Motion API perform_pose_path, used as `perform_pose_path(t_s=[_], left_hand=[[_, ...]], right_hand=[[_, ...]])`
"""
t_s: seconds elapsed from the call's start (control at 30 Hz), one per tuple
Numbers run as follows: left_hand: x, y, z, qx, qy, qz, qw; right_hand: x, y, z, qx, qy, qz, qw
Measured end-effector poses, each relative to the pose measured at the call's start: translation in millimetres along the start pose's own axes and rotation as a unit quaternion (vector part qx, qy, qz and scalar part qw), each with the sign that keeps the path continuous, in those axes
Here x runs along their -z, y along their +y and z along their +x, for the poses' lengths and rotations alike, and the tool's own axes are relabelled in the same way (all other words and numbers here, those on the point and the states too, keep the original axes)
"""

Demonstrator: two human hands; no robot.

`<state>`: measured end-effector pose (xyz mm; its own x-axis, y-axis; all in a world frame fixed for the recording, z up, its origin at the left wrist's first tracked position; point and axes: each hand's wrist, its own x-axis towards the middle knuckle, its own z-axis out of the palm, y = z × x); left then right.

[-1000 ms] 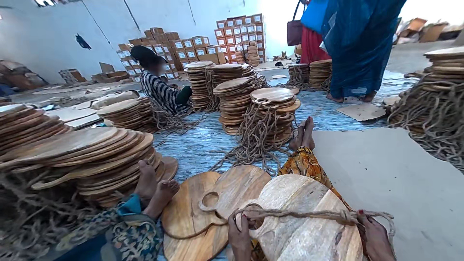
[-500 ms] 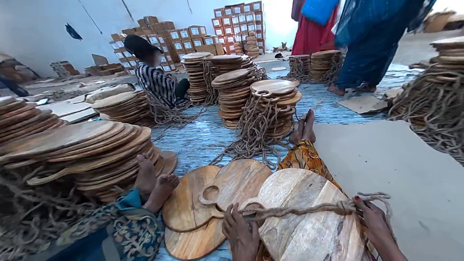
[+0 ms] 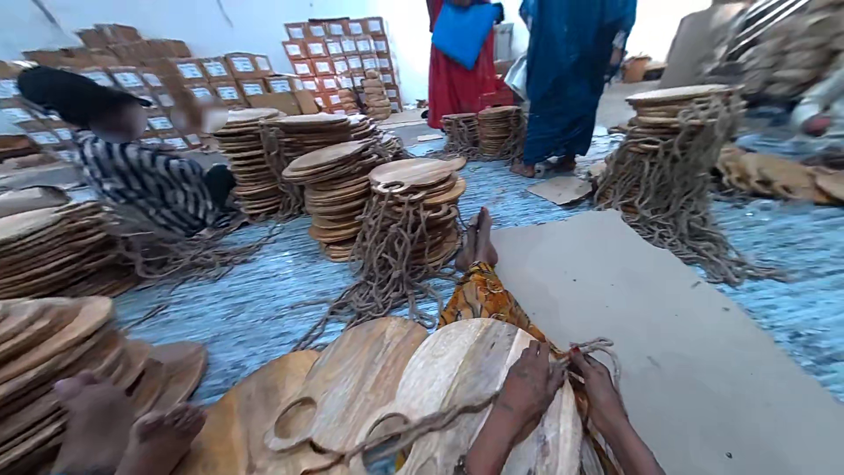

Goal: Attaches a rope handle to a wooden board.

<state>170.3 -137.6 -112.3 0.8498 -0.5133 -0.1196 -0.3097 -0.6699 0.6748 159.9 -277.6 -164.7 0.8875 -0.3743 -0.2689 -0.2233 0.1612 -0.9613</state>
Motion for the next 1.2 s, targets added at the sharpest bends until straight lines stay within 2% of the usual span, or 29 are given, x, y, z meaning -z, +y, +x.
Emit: perform_pose_path(t_s=[0.17, 0.3, 0.5, 0.73, 1.03, 1.1, 1.2], left_hand=[[-29.5, -12.1, 19.1, -0.029, 0.025, 0.042, 0.998], [-29.0, -16.4, 15.6, -0.024, 0.051, 0.010, 0.998], [-23.7, -18.0, 18.6, 0.003, 0.037, -0.016, 0.999], [-20.0, -15.7, 14.5, 0.016, 0.009, 0.017, 1.000], [-10.6, -15.7, 5.6, 0.040, 0.007, 0.065, 0.997], [-10.5, -17.6, 4.7, 0.045, 0.000, 0.084, 0.995], [-8.0, -21.8, 6.0, 0.030, -0.002, 0.079, 0.996]], right_hand=[[2.4, -4.3, -1.8, 0.001, -0.010, 0.013, 1.000], [-7.3, -14.2, -2.1, -0.045, 0.003, 0.088, 0.995], [-13.8, -21.4, 8.5, -0.105, 0.035, 0.164, 0.980], [-15.7, -24.9, 19.9, -0.127, 0.041, 0.230, 0.964], [-29.5, -25.4, 34.5, -0.151, 0.108, 0.356, 0.916], [-29.5, -20.1, 39.7, -0.159, 0.098, 0.349, 0.918], [-21.1, -16.2, 43.5, -0.132, 0.028, 0.238, 0.962]])
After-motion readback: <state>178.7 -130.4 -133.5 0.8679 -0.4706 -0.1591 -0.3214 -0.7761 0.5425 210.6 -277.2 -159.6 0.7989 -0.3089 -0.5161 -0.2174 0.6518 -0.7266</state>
